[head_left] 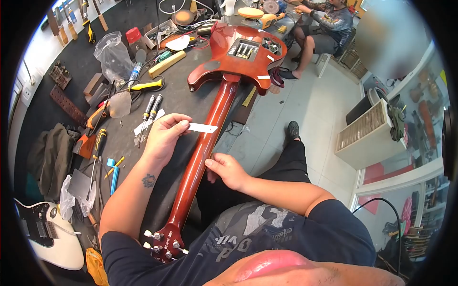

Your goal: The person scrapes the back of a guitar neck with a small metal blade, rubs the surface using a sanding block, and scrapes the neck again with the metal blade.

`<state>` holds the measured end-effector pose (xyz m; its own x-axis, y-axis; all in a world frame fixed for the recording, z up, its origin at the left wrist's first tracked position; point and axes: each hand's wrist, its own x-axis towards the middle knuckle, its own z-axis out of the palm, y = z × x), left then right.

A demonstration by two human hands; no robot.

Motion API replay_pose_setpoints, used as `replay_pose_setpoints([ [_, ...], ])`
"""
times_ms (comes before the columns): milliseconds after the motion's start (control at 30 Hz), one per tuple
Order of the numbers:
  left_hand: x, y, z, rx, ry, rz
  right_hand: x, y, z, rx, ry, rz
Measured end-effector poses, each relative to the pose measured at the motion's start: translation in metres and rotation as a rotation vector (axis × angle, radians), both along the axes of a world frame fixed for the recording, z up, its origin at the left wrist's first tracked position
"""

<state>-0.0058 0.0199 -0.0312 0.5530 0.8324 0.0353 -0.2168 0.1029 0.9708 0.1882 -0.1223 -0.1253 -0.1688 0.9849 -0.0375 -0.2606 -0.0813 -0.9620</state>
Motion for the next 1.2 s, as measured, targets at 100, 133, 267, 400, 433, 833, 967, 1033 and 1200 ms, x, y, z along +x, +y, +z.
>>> replay_pose_setpoints([
  [100,0.000,-0.002,0.005,0.166,0.153,-0.068,0.009,0.009,0.007,0.020,0.094,-0.118],
  [133,0.000,-0.003,0.004,0.216,0.216,-0.103,0.016,0.015,0.003,0.023,0.121,-0.176],
  [267,0.002,-0.007,0.006,0.197,0.269,-0.136,0.035,0.022,0.001,-0.072,0.223,-0.308],
  [400,-0.002,0.003,-0.003,0.162,0.123,-0.095,0.032,0.017,-0.008,-0.058,0.175,-0.247],
  [433,-0.003,0.006,-0.004,0.127,0.083,-0.087,0.030,0.019,-0.007,-0.015,0.145,-0.241],
  [833,-0.003,0.005,-0.005,0.071,0.003,-0.068,0.000,0.014,0.012,0.075,-0.129,-0.222],
  [967,-0.004,0.006,-0.007,0.064,0.013,-0.059,0.002,0.017,0.020,0.025,-0.028,-0.195],
  [1033,-0.004,0.007,-0.007,0.059,0.009,-0.075,0.003,0.023,0.018,-0.021,0.044,-0.215],
  [1200,-0.003,0.002,-0.003,0.152,0.104,-0.085,0.009,0.028,0.020,-0.148,0.144,-0.260],
])
